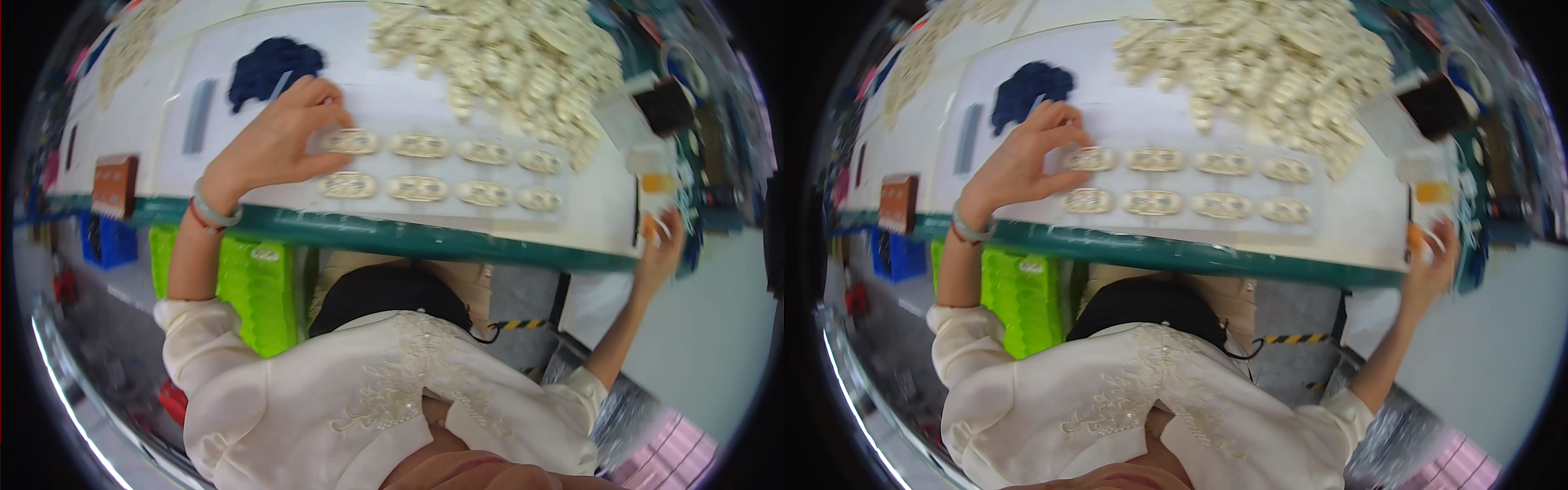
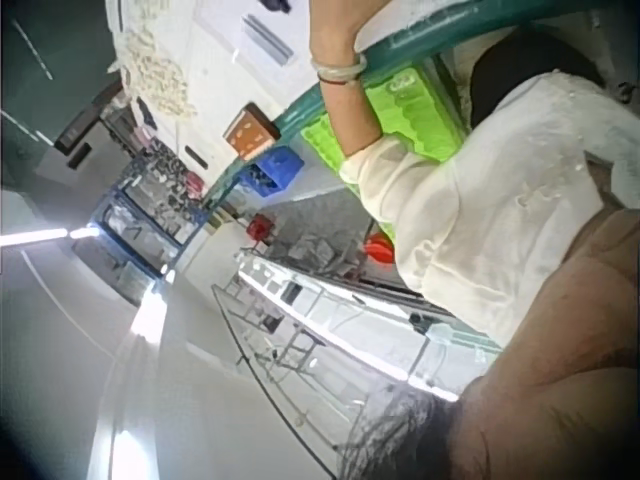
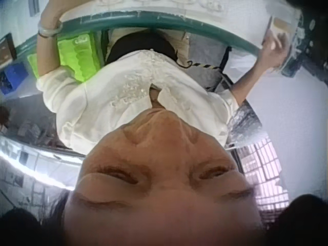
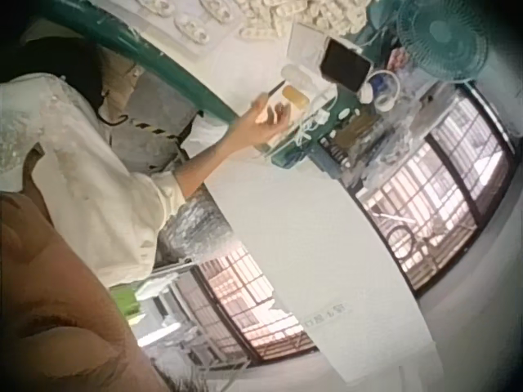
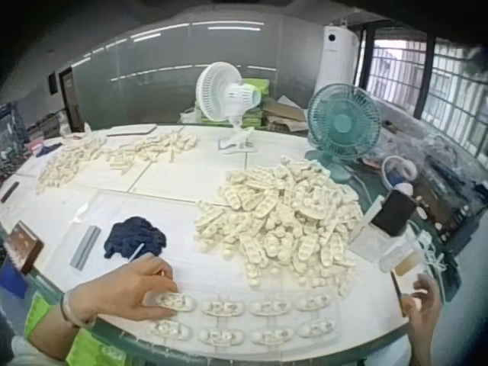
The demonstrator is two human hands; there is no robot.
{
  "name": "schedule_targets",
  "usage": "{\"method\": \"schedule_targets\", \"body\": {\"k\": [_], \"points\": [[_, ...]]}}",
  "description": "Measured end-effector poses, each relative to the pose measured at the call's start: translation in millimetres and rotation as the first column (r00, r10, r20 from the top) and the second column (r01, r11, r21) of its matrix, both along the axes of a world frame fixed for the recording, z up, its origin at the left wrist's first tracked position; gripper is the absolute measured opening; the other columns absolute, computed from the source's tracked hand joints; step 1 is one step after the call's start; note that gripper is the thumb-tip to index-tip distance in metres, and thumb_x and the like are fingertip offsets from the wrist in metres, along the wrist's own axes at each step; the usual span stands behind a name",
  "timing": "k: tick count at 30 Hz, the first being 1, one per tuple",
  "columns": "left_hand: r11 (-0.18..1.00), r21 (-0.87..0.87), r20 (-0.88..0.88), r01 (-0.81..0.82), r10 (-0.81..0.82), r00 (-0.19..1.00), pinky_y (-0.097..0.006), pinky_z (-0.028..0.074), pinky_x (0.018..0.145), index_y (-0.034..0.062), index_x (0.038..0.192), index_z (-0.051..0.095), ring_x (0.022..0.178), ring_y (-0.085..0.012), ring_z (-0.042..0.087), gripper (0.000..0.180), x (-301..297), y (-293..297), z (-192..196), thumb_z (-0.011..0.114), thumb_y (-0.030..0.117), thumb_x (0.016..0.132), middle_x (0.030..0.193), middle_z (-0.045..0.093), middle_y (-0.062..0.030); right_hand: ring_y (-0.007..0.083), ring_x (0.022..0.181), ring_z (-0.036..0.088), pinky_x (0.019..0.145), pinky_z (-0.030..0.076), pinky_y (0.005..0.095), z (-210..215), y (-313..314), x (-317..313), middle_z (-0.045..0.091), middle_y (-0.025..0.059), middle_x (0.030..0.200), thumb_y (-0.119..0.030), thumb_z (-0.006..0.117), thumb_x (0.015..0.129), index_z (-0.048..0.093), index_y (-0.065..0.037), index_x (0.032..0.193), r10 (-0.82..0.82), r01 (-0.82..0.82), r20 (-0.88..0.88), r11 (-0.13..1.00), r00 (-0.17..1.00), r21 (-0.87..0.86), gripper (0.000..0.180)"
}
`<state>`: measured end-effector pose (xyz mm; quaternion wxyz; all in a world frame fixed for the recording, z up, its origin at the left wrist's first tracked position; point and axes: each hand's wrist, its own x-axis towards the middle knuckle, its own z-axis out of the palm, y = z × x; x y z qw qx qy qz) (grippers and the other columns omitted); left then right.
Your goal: Gluing and assembling small plastic components on a workbench in a factory setting.
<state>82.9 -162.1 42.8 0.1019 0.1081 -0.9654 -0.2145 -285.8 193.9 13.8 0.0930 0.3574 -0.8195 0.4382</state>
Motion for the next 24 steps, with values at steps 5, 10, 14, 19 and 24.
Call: {"method": "schedule_targets", "body": {"k": [5,10,14,19,24], "points": [[1.0,0.019,0.074,0.023,-0.024,0.997,-0.034,0.045,0.077,0.0009,0.086,0.06,0.09,-0.0275,0.053,0.028,-9,-7,-5,0.071,0.01,0.063,0.096,0.052,-0.0109,0.0264,0.1,0.05,0.083,0.042,0.0332,28,-69,71,0.052,0.0121,0.107,-0.006,0.071,0.067,0.055,-0.004,0.11,0.498,-0.526,0.172,0.784,0.85,0.329,0.046],[0.995,0.099,-0.039,0.022,-0.018,0.999,-0.029,0.048,0.067,0.0016,0.086,0.058,0.075,-0.0224,0.056,0.024,-6,-6,1,0.07,0.007,0.065,0.091,0.055,-0.007,0.0307,0.102,0.047,0.088,0.039,0.0348,10,-90,78,0.05,0.014,0.107,-0.002,0.067,0.068,0.055,-0.003,0.106,0.639,-0.62,0.142,0.631,0.756,0.466,0.039],[0.958,0.222,-0.298,-0.182,0.244,0.923,-0.02,0.046,0.055,0.0033,0.092,0.06,0.071,-0.0078,0.059,0.025,44,-1,22,0.071,0.006,0.07,0.091,0.059,-0.0017,0.0322,0.106,0.047,0.093,0.037,0.0358,3,-83,72,0.052,0.0162,0.107,0.0,0.064,0.07,0.055,-0.002,0.104,0.597,-0.533,0.007,0.71,0.802,0.46,0.035],[0.611,0.686,-0.215,-0.396,0.69,0.691,-0.02,0.049,0.059,-0.0019,0.109,0.055,0.072,-0.0108,0.063,0.035,184,58,25,0.067,0.006,0.077,0.091,0.062,-0.0063,0.0229,0.091,0.055,0.075,0.048,0.03,27,-27,87,0.054,0.0146,0.105,-0.001,0.058,0.081,0.052,0.001,0.112,0.391,-0.397,0.102,0.916,0.915,0.055,0.032],[0.115,0.827,-0.179,-0.55,0.982,-0.065,-0.028,0.055,0.07,-0.0074,0.109,0.054,0.079,-0.0209,0.065,0.031,316,189,-8,0.057,0.013,0.086,0.094,0.061,-0.0128,0.0176,0.083,0.055,0.062,0.048,0.0265,-9,-115,247,0.055,0.0122,0.102,0.004,0.055,0.082,0.055,0.001,0.109,0.766,-0.841,0.5,0.526,0.405,-0.125,0.028]]}}
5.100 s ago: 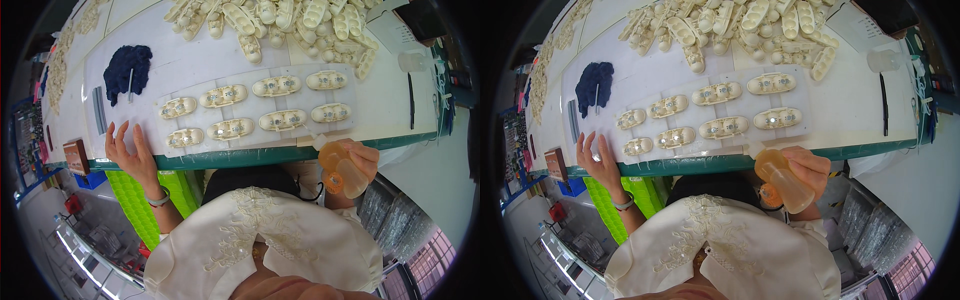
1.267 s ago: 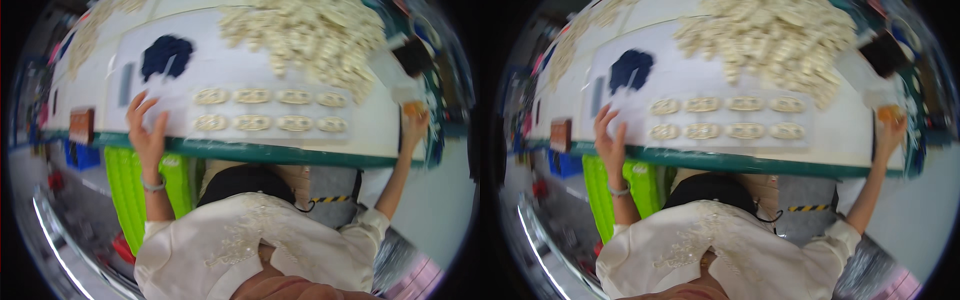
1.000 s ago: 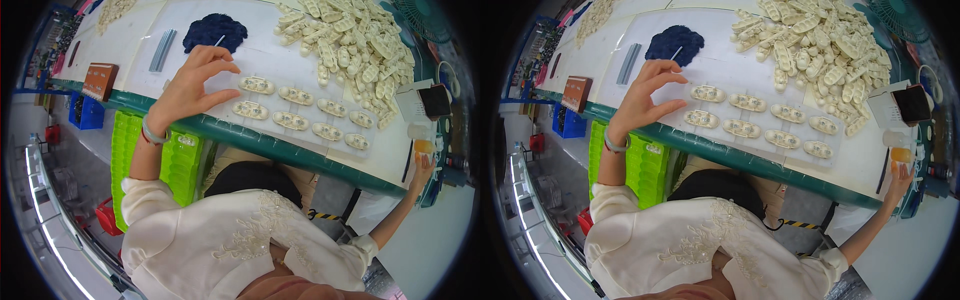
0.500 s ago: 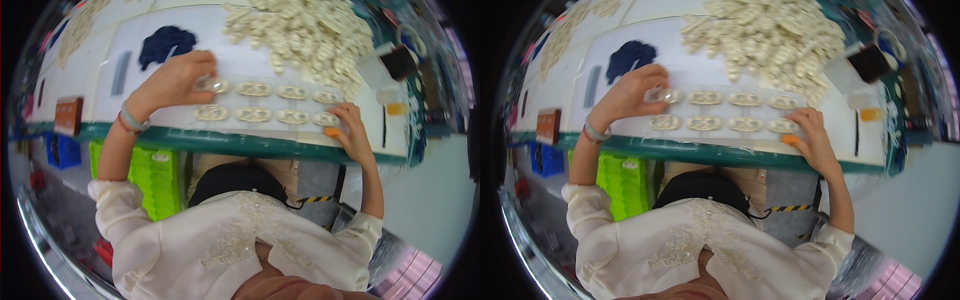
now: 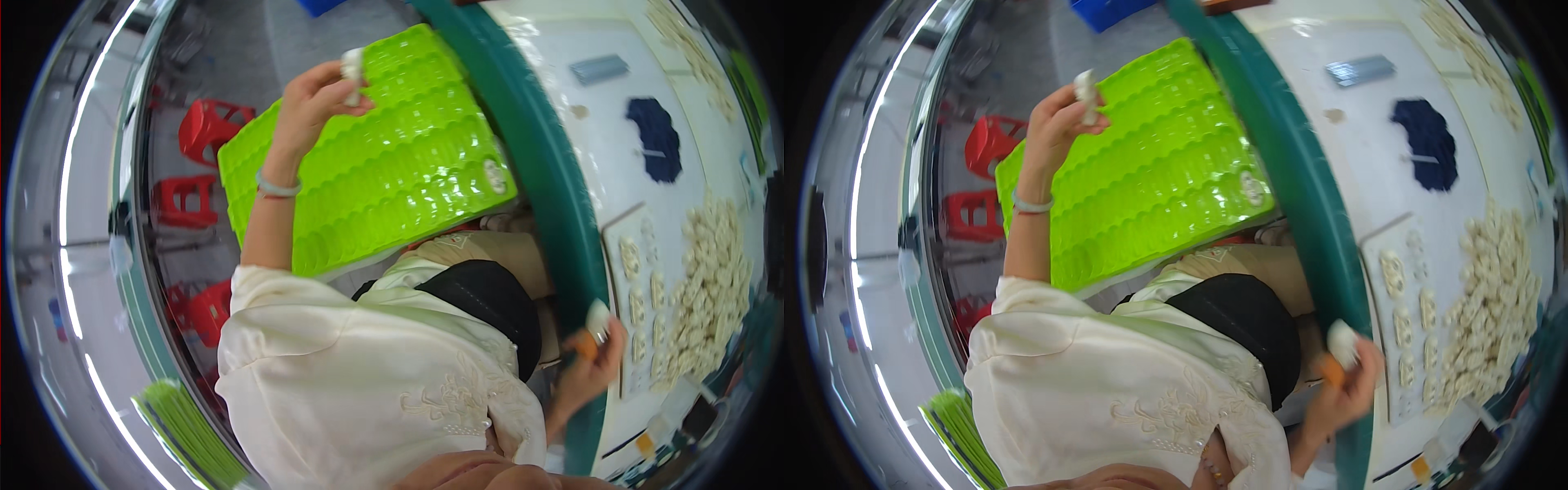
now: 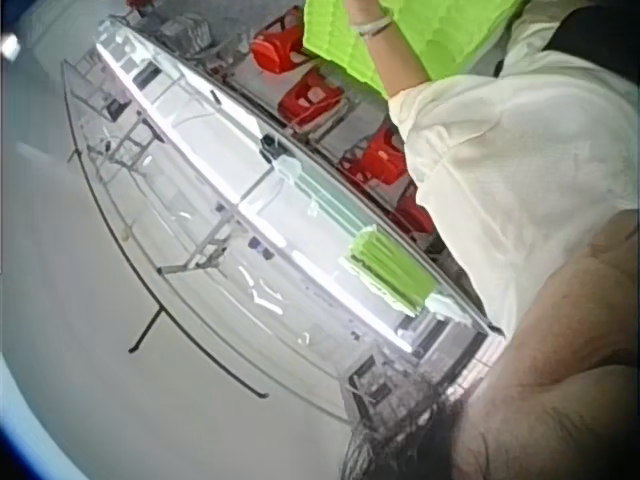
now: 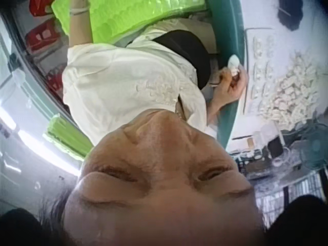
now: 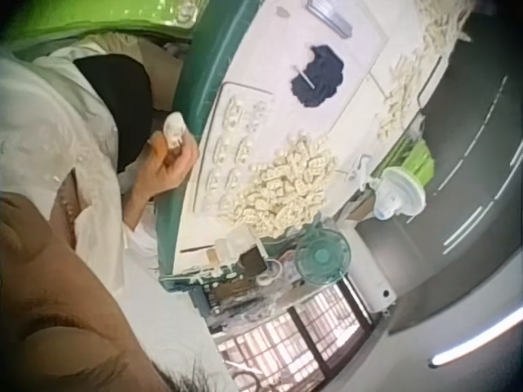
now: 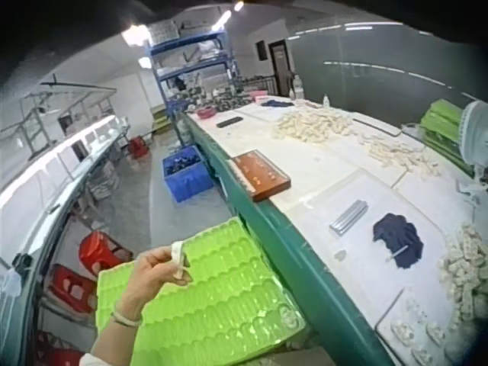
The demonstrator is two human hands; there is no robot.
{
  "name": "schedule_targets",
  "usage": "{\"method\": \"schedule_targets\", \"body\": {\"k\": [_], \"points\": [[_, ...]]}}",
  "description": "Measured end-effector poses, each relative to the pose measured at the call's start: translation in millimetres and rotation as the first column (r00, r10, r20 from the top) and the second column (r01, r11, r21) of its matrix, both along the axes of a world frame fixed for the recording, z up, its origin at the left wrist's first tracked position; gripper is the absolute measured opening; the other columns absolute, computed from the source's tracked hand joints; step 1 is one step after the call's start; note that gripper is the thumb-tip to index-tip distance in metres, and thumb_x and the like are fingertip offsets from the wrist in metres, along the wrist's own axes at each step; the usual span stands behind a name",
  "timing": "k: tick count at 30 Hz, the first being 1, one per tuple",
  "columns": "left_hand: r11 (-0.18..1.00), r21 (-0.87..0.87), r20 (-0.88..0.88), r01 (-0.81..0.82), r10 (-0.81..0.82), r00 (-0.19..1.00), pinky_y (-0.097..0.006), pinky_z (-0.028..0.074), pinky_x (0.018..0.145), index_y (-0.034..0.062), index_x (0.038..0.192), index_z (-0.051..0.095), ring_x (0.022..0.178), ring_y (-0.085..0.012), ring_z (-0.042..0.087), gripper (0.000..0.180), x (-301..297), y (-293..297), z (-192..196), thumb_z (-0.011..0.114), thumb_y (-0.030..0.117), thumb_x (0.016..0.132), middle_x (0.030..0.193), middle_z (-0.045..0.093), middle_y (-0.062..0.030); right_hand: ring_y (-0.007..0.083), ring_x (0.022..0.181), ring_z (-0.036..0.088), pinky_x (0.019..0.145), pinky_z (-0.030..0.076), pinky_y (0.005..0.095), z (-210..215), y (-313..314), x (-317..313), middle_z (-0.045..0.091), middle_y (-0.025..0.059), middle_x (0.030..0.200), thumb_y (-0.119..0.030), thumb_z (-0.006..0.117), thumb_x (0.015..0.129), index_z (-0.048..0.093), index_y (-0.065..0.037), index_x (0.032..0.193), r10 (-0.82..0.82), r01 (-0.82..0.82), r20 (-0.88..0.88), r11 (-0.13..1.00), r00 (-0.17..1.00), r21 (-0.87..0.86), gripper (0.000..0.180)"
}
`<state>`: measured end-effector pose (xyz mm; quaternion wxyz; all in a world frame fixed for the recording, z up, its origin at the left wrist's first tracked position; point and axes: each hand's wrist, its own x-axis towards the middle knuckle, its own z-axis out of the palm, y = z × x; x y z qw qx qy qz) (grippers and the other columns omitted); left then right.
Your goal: Gluing and assembling small plastic components on a workbench in a factory setting.
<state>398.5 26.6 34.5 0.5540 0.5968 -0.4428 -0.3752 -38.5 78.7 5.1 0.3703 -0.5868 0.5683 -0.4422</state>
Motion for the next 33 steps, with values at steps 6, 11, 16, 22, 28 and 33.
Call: {"method": "schedule_targets", "body": {"k": [6,11,16,22,28,33], "points": [[0.819,0.153,-0.107,-0.553,0.57,0.815,-0.028,0.055,0.074,-0.0103,0.112,0.052,0.086,-0.0239,0.064,0.033,53,171,-35,0.054,0.011,0.087,0.099,0.06,-0.0155,0.022,0.074,0.058,0.062,0.047,0.0297,-38,-85,123,0.056,0.0137,0.095,-0.008,0.064,0.081,0.057,0.003,0.105,0.432,-0.43,-0.312,0.899,0.846,0.079,0.028],[0.598,0.357,-0.017,-0.718,0.773,0.635,-0.025,0.055,0.07,-0.0098,0.108,0.054,0.083,-0.0215,0.065,0.03,40,274,-43,0.055,0.01,0.086,0.093,0.061,-0.0125,0.0309,0.071,0.058,0.063,0.047,0.0362,-70,-92,158,0.057,0.0168,0.089,-0.014,0.067,0.08,0.059,0.003,0.098,0.532,-0.552,-0.511,0.824,0.675,0.13,0.026],[0.422,0.549,0.598,-0.722,0.405,0.692,-0.028,0.05,0.059,-0.0045,0.088,0.066,0.066,-0.0149,0.065,0.027,10,278,-40,0.062,0.021,0.08,0.069,0.065,-0.0091,0.0346,0.071,0.058,0.063,0.047,0.0414,-106,-111,155,0.059,0.0172,0.078,-0.025,0.069,0.078,0.064,0.002,0.087,0.337,-0.527,-0.74,0.849,0.582,-0.027,0.029],[0.223,0.318,0.845,-0.921,0.373,0.382,-0.039,0.051,0.066,0.0034,0.09,0.067,0.071,-0.0305,0.065,0.028,-32,298,-74,0.066,0.024,0.071,0.074,0.066,-0.0132,0.0251,0.06,0.057,0.056,0.045,0.0363,-100,-100,134,0.059,0.0122,0.074,-0.021,0.07,0.077,0.064,0.002,0.091,0.366,-0.531,-0.728,0.847,0.58,0.003,0.028],[0.231,0.25,0.908,-0.94,0.28,0.31,-0.042,0.05,0.066,0.0033,0.088,0.066,0.072,-0.0339,0.063,0.026,-19,317,-107,0.066,0.023,0.072,0.076,0.065,-0.0161,0.0185,0.067,0.062,0.057,0.048,0.0296,-89,-92,110,0.065,0.0114,0.082,-0.011,0.066,0.081,0.065,0.0,0.091,0.495,-0.526,-0.499,0.846,0.711,0.09,0.016],[0.303,0.205,0.954,-0.931,0.151,0.26,-0.043,0.05,0.066,0.005,0.084,0.066,0.073,-0.0341,0.063,0.025,-2,292,-122,0.068,0.027,0.073,0.077,0.064,-0.0162,0.0138,0.067,0.057,0.061,0.047,0.0269,-66,-76,85,0.064,0.0093,0.081,-0.005,0.063,0.082,0.065,0.0,0.093,0.458,-0.47,-0.45,0.878,0.767,0.093,0.013]]}}
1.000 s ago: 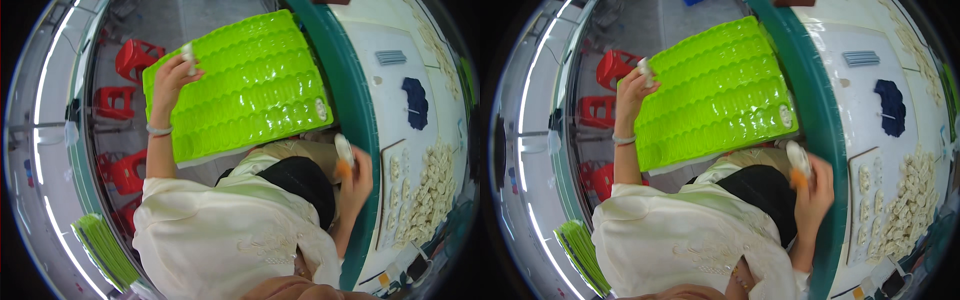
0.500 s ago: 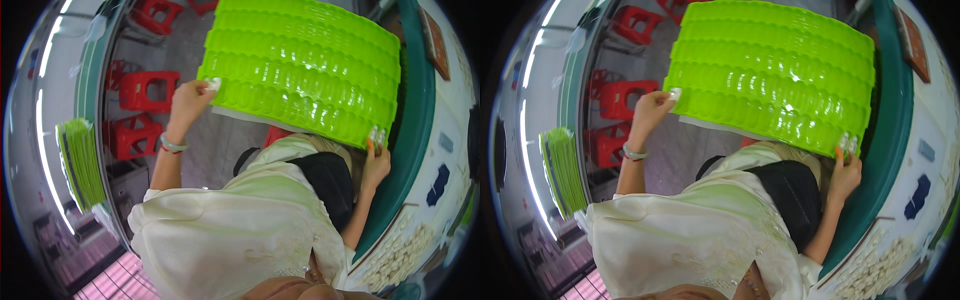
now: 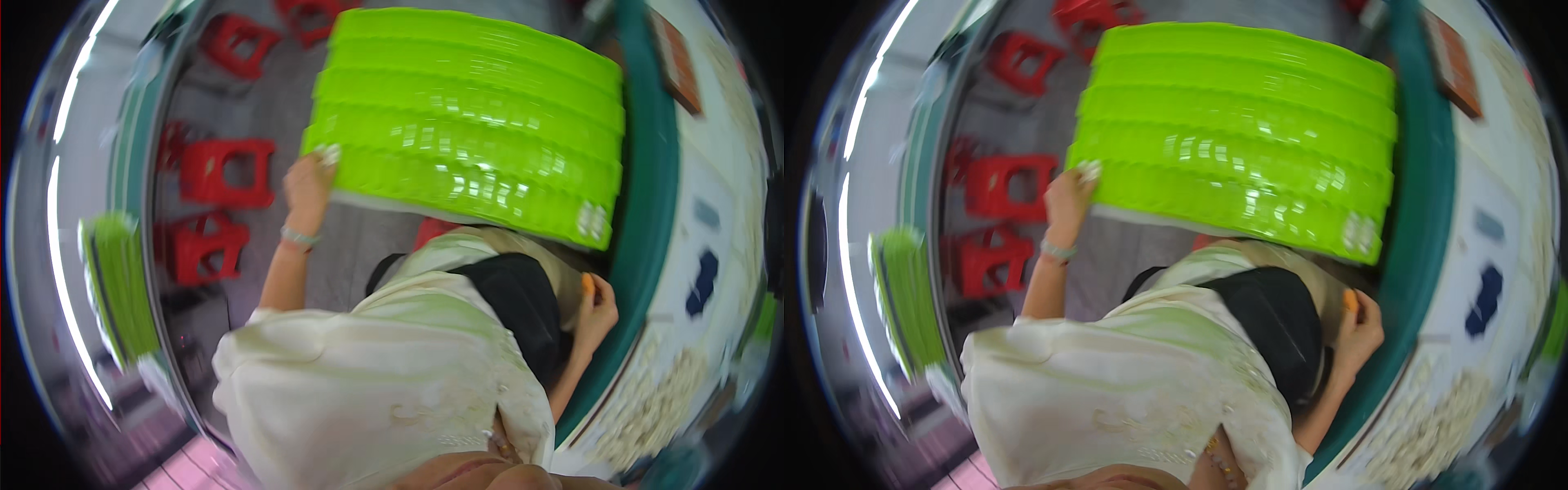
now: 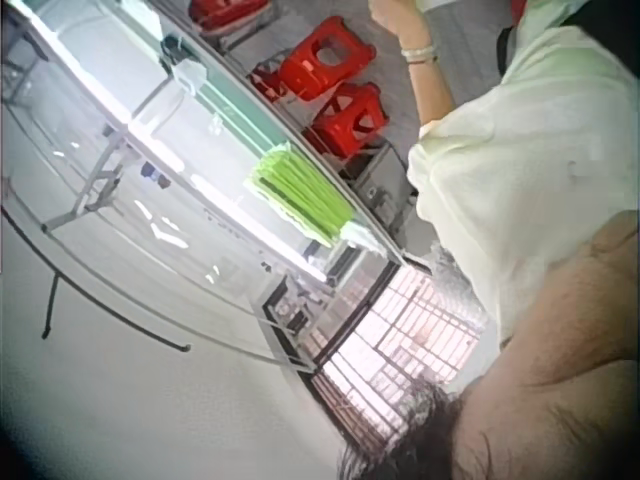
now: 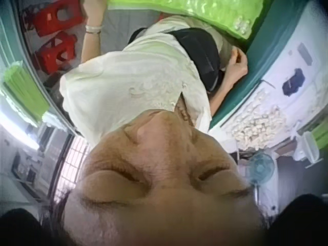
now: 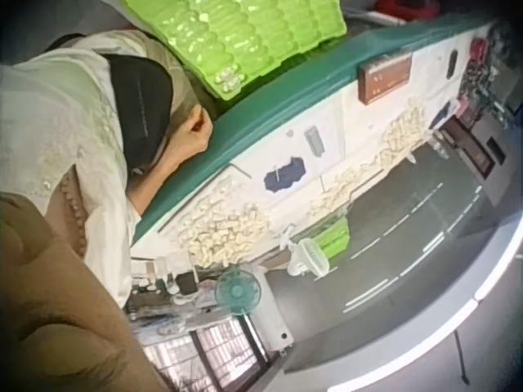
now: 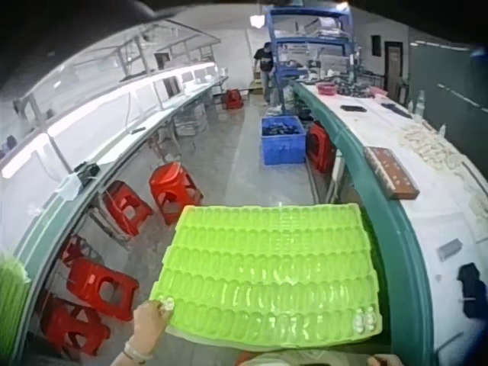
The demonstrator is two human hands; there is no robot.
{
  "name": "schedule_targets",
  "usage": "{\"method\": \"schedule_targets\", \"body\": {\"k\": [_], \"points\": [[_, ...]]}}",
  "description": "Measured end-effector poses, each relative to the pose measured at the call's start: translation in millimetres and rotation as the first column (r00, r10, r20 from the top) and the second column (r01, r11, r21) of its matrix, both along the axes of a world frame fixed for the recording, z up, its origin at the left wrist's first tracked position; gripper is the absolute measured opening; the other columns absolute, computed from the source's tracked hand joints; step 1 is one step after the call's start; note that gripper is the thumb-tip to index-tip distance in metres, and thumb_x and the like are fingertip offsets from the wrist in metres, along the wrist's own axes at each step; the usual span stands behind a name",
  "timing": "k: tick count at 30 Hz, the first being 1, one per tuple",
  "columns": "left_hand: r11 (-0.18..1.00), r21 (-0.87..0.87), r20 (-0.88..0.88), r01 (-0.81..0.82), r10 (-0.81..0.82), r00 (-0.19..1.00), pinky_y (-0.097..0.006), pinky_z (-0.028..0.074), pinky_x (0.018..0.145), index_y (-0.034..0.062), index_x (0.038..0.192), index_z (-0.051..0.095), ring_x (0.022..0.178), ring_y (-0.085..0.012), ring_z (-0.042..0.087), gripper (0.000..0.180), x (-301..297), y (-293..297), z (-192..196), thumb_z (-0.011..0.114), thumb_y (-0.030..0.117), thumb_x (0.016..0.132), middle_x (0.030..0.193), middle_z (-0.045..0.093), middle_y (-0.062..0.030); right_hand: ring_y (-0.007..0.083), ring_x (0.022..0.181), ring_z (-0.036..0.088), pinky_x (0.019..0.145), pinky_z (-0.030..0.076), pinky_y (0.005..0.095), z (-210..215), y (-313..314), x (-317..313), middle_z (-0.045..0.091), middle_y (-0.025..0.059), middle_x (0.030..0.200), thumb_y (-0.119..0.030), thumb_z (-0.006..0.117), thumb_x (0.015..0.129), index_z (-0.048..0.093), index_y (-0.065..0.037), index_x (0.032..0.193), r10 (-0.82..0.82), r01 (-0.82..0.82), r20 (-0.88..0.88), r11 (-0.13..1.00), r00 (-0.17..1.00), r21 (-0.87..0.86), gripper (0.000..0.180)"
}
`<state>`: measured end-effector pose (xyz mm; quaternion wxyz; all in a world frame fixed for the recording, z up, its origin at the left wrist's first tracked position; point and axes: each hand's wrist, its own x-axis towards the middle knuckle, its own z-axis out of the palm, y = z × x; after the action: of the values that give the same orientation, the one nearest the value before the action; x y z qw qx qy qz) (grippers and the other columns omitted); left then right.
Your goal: Gluing and assembling small plastic components on a workbench in a factory setting.
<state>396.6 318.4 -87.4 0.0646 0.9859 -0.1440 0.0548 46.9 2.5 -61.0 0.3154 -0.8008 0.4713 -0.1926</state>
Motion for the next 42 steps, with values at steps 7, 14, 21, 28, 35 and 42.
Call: {"method": "schedule_targets", "body": {"k": [7,14,21,28,35,42], "points": [[0.962,0.157,-0.003,0.223,-0.225,0.974,-0.039,0.05,0.066,0.0035,0.098,0.064,0.075,-0.0302,0.064,0.034,1,-38,34,0.07,0.029,0.076,0.083,0.066,-0.016,0.0103,0.06,0.05,0.054,0.04,0.0221,74,41,-80,0.055,0.0041,0.07,0.003,0.062,0.075,0.064,-0.002,0.092,-0.366,0.374,0.123,0.926,0.923,-0.048,0.018],[-0.112,-0.565,0.068,0.818,-0.994,-0.089,-0.033,0.05,0.069,0.0015,0.102,0.06,0.086,-0.0267,0.058,0.034,-161,-305,111,0.073,0.008,0.071,0.1,0.058,-0.0139,0.0276,0.096,0.05,0.082,0.043,0.0347,109,76,-211,0.055,0.0115,0.101,-0.006,0.071,0.07,0.057,-0.004,0.109,-0.769,0.658,-0.109,0.604,0.63,-0.449,0.042],[-0.839,-0.283,0.185,0.465,-0.523,-0.832,-0.036,0.046,0.074,0.0032,0.095,0.057,0.086,-0.0299,0.053,0.036,-279,-414,132,0.072,0.008,0.063,0.091,0.052,-0.0135,0.0317,0.107,0.043,0.092,0.037,0.0371,108,108,-235,0.05,0.0129,0.11,-0.012,0.07,0.07,0.054,-0.005,0.112,-0.71,0.65,-0.184,0.699,0.68,-0.299,0.046],[-0.872,-0.018,-0.024,0.489,-0.489,-0.872,-0.039,0.049,0.071,-0.0001,0.077,0.057,0.082,-0.0308,0.057,0.027,-306,-442,121,0.067,0.019,0.06,0.086,0.054,-0.0145,0.0363,0.108,0.041,0.096,0.034,0.0395,63,73,-285,0.048,0.0177,0.112,0.003,0.062,0.07,0.052,-0.003,0.111,-0.59,0.45,-0.3,0.787,0.749,-0.422,0.042],[-0.906,0.057,-0.104,0.42,-0.424,-0.9,-0.04,0.05,0.068,0.0007,0.073,0.065,0.082,-0.0309,0.061,0.029,-318,-444,113,0.069,0.026,0.058,0.079,0.06,-0.014,0.0289,0.103,0.047,0.086,0.039,0.0343,72,65,-304,0.049,0.0147,0.113,0.003,0.053,0.08,0.05,0.001,0.113,-0.632,0.542,-0.13,0.738,0.764,-0.403,0.033],[-0.906,0.033,0.242,0.422,-0.403,-0.883,-0.04,0.049,0.057,0.0047,0.066,0.063,0.064,-0.0317,0.061,0.026,-300,-438,114,0.067,0.03,0.059,0.068,0.059,-0.011,0.0148,0.059,0.046,0.064,0.043,0.0273,115,90,-217,0.053,0.0064,0.067,-0.022,0.039,0.097,0.04,0.007,0.118,-0.531,0.61,0.308,0.736,0.789,-0.294,0.035]]}}
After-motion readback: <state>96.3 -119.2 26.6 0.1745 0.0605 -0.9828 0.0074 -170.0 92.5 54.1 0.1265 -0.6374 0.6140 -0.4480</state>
